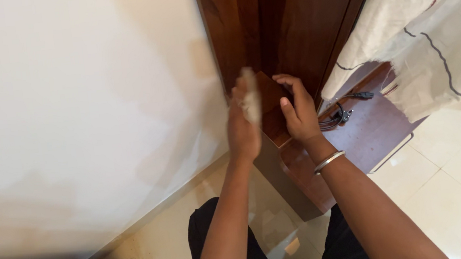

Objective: The person wipes the interior and exterior surfaces of a wooden wardrobe using a cloth. They clean the lower shelves, side panels, and door surfaces in a bedroom setting.

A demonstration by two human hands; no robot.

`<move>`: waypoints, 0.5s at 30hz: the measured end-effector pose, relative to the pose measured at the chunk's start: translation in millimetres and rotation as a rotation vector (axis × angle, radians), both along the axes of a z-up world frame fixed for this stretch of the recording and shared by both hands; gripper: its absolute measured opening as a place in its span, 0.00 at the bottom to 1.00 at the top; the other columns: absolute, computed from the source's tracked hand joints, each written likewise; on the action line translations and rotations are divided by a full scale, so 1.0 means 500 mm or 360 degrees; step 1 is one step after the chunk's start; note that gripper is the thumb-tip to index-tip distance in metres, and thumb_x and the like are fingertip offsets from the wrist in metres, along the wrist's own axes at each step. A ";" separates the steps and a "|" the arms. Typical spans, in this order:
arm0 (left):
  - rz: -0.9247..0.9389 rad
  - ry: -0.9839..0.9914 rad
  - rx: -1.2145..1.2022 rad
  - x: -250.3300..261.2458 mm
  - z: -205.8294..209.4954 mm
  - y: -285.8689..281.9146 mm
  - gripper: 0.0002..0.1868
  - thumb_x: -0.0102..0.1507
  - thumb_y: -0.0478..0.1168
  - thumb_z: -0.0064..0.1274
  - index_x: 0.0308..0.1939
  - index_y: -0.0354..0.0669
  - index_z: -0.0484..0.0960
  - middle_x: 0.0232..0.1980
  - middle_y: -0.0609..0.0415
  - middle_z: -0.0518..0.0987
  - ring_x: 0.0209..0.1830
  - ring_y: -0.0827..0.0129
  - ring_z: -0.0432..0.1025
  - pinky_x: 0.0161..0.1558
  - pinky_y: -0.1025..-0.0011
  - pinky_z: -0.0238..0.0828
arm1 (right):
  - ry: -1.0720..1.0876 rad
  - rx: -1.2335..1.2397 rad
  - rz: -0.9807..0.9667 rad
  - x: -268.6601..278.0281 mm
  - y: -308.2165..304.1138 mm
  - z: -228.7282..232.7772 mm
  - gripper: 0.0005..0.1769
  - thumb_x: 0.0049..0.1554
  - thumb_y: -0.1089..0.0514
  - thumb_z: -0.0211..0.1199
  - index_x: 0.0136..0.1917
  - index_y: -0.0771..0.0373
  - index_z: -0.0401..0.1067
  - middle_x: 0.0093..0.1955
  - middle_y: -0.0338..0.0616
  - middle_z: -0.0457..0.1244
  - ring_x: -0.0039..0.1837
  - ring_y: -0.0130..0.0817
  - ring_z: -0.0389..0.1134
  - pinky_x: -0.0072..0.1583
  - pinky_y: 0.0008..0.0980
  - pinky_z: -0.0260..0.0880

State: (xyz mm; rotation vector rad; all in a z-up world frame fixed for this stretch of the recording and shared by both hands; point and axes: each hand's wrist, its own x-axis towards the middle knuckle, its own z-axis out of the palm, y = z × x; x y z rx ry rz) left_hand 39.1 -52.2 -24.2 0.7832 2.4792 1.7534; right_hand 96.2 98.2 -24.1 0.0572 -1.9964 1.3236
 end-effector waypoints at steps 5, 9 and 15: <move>-0.0246 0.0635 -0.1130 0.005 -0.001 0.048 0.30 0.69 0.49 0.40 0.75 0.48 0.64 0.81 0.50 0.57 0.82 0.53 0.46 0.78 0.51 0.35 | 0.0107 -0.0112 0.0078 -0.003 -0.002 -0.005 0.30 0.68 0.46 0.51 0.72 0.71 0.57 0.77 0.60 0.57 0.80 0.52 0.57 0.80 0.45 0.53; -0.0604 0.0541 -0.0983 -0.047 0.023 0.050 0.37 0.59 0.44 0.52 0.71 0.39 0.65 0.76 0.41 0.61 0.77 0.48 0.49 0.72 0.50 0.42 | 0.0023 0.0011 -0.0022 -0.002 -0.003 -0.002 0.27 0.67 0.49 0.51 0.71 0.70 0.60 0.76 0.60 0.59 0.78 0.53 0.60 0.78 0.44 0.57; -0.0406 -0.0091 0.0245 -0.152 0.038 0.009 0.23 0.62 0.29 0.40 0.60 0.35 0.79 0.57 0.45 0.85 0.58 0.58 0.78 0.63 0.63 0.73 | -0.0116 0.0260 -0.0181 -0.003 -0.023 0.011 0.20 0.65 0.56 0.53 0.67 0.68 0.65 0.74 0.57 0.61 0.77 0.55 0.61 0.76 0.44 0.60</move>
